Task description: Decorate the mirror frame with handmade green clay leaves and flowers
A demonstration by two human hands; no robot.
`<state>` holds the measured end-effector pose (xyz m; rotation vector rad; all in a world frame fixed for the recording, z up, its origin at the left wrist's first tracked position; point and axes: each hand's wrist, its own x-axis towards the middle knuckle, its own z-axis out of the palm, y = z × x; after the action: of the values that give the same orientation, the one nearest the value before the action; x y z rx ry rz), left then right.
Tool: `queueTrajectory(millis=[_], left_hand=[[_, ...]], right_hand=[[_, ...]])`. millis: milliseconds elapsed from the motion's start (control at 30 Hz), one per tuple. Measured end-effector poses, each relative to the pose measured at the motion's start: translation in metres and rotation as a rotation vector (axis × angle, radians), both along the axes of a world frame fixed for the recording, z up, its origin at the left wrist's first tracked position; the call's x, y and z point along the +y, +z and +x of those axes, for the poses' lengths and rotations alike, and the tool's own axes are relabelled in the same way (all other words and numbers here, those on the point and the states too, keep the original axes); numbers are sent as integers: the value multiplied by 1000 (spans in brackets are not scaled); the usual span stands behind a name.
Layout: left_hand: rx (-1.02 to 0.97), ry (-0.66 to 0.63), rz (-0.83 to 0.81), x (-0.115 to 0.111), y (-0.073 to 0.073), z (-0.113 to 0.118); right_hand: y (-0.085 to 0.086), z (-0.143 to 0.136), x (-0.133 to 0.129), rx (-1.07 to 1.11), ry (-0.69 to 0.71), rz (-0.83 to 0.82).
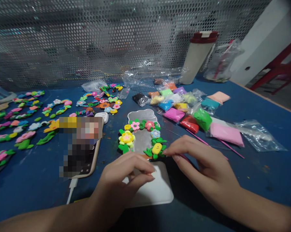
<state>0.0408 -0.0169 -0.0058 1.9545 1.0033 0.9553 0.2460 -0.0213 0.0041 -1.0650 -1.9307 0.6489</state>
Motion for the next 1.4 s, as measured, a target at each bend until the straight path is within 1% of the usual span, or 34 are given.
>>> queueTrajectory(millis=[100, 200, 300, 467, 633, 733, 800, 900, 1000, 1067, 1200, 1300, 1400], left_hand=[[-9, -40, -4, 2, 0, 2], [-7, -72, 47, 2, 0, 2], [7, -63, 89, 0, -1, 0], [40, -77, 14, -1, -1, -3], [55, -107, 75, 1, 1, 0], [76, -144, 32, 1, 1, 1], [79, -142, 7, 2, 0, 1], [83, -124, 35, 3, -2, 2], [83, -163, 67, 3, -3, 1], [86, -172, 52, 2, -4, 1], [99, -131, 27, 1, -5, 0], [94, -169, 54, 1, -3, 1], [106, -194, 45, 1, 0, 0]], right_hand=[[0, -1, 1, 9, 3, -2], [0, -1, 1, 12, 5, -8], [-1, -1, 2, 20, 16, -12], [-3, 0, 2, 24, 34, -36], [-4, 0, 2, 27, 39, -61], [-3, -1, 2, 24, 40, -76], [-2, -2, 2, 27, 43, -81], [-2, -2, 2, 26, 47, -89], [-3, -2, 2, 25, 52, -96], [-4, -2, 1, 23, 60, -102], [-4, -2, 2, 18, 58, -103], [-4, -2, 2, 14, 61, -104], [-3, -2, 3, 13, 63, -109]])
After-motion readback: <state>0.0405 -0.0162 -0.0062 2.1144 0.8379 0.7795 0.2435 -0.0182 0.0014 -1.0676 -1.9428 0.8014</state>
